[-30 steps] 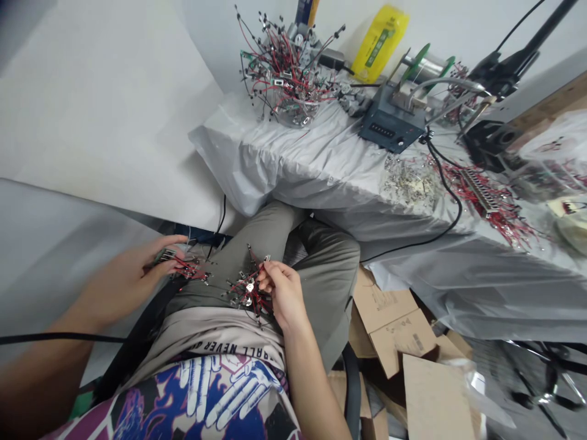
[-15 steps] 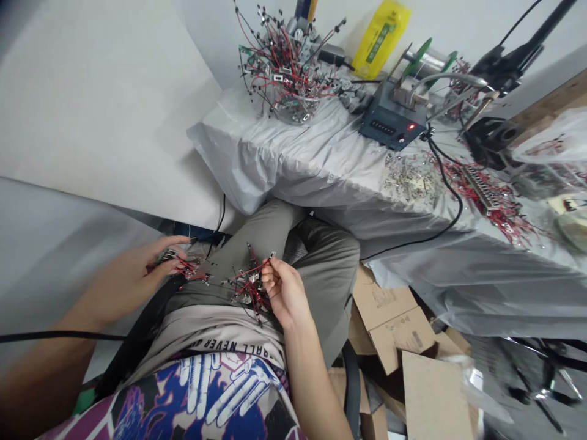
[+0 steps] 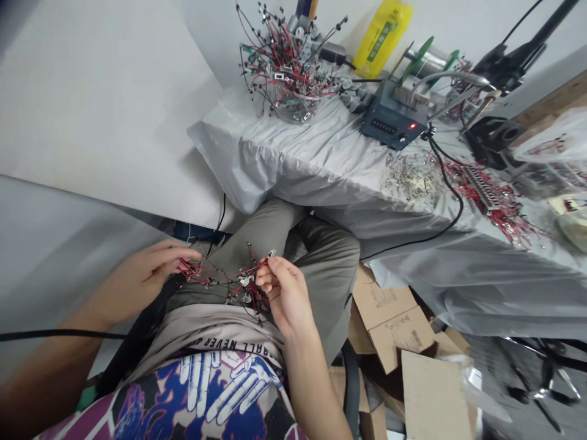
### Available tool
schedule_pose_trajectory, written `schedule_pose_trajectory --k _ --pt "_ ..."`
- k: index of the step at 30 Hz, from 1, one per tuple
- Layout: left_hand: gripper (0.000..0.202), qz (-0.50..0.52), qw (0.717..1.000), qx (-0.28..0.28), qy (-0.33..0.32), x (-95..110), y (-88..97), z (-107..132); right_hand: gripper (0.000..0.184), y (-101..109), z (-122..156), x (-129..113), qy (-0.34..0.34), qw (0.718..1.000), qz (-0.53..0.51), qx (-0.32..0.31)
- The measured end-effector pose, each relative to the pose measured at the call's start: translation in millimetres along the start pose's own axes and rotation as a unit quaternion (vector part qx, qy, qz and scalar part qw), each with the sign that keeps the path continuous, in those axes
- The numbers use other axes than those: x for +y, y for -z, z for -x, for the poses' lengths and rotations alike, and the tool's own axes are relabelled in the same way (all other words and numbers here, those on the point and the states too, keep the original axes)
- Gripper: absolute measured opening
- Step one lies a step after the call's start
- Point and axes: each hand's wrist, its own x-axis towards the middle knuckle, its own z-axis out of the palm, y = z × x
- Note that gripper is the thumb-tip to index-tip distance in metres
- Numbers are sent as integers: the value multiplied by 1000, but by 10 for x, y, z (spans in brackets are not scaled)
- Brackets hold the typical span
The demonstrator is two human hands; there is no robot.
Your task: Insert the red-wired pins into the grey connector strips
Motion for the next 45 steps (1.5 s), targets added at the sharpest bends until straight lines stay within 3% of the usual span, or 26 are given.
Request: schedule_pose_trajectory --k 7,14,25,45 --pt "45 45 999 -7 10 112 -138 -61 34 -246 108 -100 26 997 61 -47" --pt "34 114 993 -36 -9 365 -74 -149 33 -369 80 -134 54 968 200 -141" --pt "19 184 982 -51 0 443 -132 -153 37 -310 48 -204 78 908 336 -236" --pt "20 186 982 -38 11 408 -251 -124 29 -237 51 -201 74 917 324 -219"
